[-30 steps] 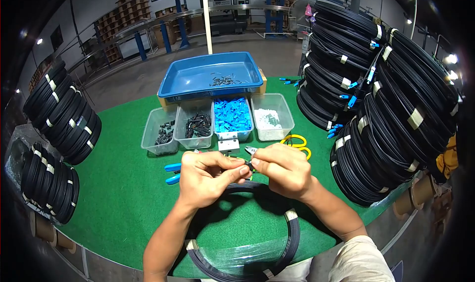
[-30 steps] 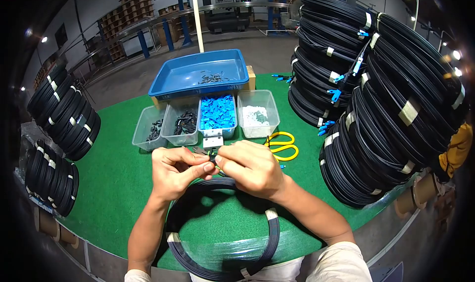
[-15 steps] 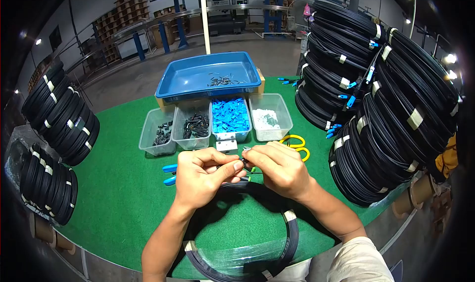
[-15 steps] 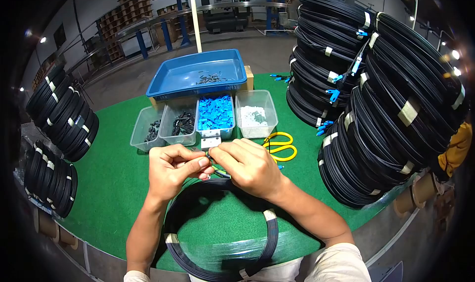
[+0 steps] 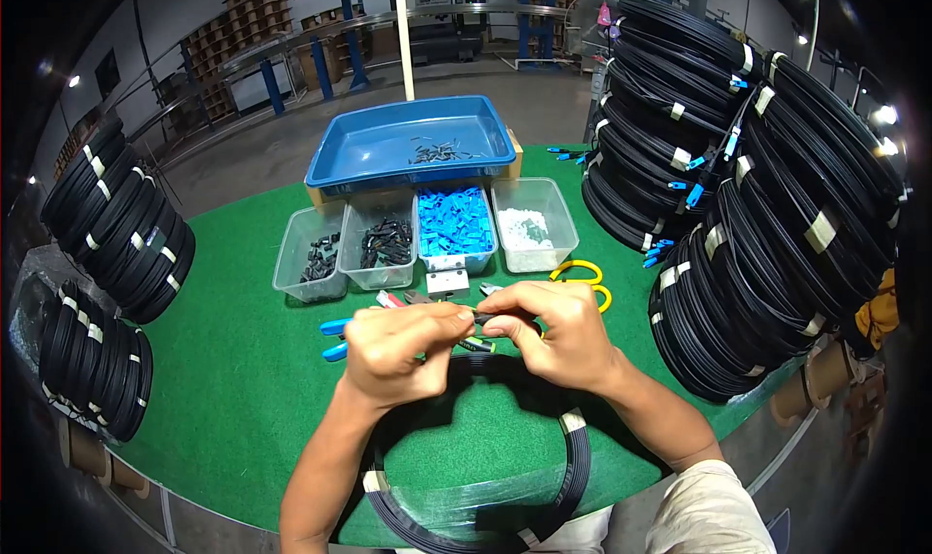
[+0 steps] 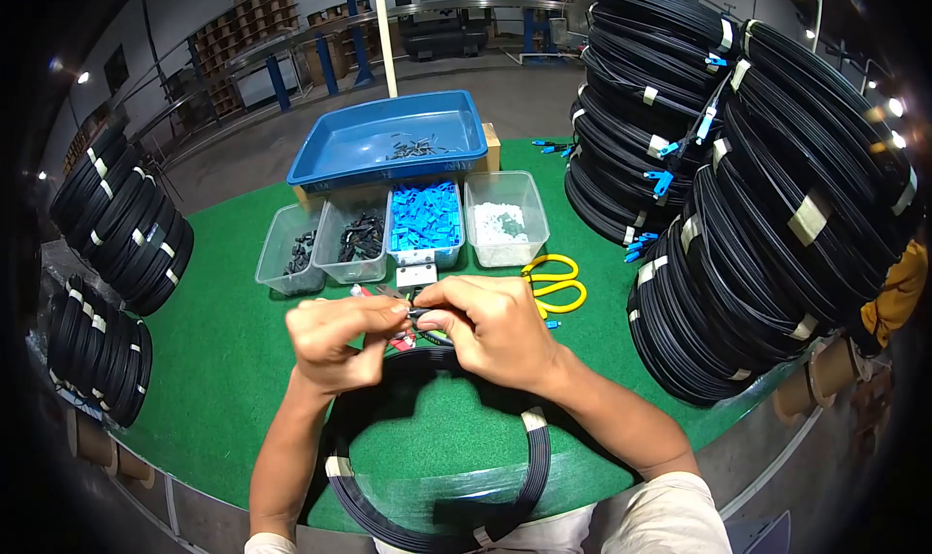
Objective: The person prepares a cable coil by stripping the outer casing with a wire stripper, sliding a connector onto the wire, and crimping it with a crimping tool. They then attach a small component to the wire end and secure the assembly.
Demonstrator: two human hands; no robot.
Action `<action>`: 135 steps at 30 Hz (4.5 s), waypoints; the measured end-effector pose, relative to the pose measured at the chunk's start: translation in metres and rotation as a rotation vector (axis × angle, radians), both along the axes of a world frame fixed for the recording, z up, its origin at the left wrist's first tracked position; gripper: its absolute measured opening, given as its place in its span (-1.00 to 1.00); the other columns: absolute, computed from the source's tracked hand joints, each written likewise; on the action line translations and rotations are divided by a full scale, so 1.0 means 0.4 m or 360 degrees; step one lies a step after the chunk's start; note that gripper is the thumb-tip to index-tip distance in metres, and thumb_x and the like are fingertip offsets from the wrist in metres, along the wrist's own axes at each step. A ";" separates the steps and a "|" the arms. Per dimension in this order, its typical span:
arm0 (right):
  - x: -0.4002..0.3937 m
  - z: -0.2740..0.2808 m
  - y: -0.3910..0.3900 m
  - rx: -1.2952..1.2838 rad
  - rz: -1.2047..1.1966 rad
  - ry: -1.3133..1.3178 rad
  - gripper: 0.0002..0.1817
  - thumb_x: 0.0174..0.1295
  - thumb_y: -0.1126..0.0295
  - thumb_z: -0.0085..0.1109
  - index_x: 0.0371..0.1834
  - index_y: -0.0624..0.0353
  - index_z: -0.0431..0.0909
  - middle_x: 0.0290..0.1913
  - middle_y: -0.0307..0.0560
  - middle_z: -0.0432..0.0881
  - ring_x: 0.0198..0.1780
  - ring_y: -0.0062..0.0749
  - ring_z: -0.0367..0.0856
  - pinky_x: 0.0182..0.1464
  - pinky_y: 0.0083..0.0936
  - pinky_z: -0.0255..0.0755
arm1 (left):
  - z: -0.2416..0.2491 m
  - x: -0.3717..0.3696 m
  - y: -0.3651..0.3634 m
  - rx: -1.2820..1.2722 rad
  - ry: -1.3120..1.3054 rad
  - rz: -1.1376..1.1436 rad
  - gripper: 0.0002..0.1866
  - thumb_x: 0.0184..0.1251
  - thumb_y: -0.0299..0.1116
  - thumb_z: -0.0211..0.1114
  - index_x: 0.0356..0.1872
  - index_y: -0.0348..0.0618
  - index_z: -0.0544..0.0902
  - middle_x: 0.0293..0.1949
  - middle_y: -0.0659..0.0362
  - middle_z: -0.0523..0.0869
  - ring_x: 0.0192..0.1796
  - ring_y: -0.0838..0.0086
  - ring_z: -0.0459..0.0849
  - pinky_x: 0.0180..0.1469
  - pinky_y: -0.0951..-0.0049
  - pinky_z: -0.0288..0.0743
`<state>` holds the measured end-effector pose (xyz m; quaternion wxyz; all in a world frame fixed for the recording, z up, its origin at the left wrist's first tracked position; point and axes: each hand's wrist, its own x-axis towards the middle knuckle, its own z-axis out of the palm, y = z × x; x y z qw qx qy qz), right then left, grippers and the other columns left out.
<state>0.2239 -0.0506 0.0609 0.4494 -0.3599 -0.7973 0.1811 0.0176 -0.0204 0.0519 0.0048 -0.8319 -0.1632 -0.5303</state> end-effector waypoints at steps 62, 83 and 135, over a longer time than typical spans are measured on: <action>0.042 -0.002 0.024 0.0452 0.0020 -0.0406 -0.79 0.07 0.58 0.27 -0.18 0.31 0.68 -0.33 0.03 0.73 -0.37 -0.23 0.74 -0.32 -0.44 0.57 | -0.008 0.020 -0.015 -0.0519 -0.0018 -0.0069 -0.88 0.07 -0.61 0.47 -0.33 -0.32 0.77 -0.38 0.05 0.81 -0.41 0.49 0.80 -0.41 0.54 0.67; 0.024 -0.023 0.026 0.0700 -0.0023 -0.0419 -0.73 0.00 0.59 0.27 -0.16 0.29 0.63 -0.33 -0.02 0.69 -0.42 -0.18 0.69 -0.36 -0.34 0.55 | -0.003 0.003 -0.007 -0.0749 -0.0062 -0.0168 -0.88 0.05 -0.64 0.47 -0.36 -0.35 0.74 -0.38 0.04 0.81 -0.41 0.46 0.80 -0.35 0.56 0.68; 0.057 -0.021 0.065 0.0212 0.0064 -0.0694 -0.39 -0.02 0.63 0.17 0.20 0.05 0.42 -0.30 -0.04 0.74 -0.28 -0.07 0.74 -0.29 -0.21 0.59 | -0.064 -0.023 0.057 -0.0576 -0.0127 -0.0068 -0.32 0.04 -0.50 0.56 0.28 -0.27 0.54 -0.29 0.02 0.83 -0.21 0.40 0.83 -0.20 0.54 0.70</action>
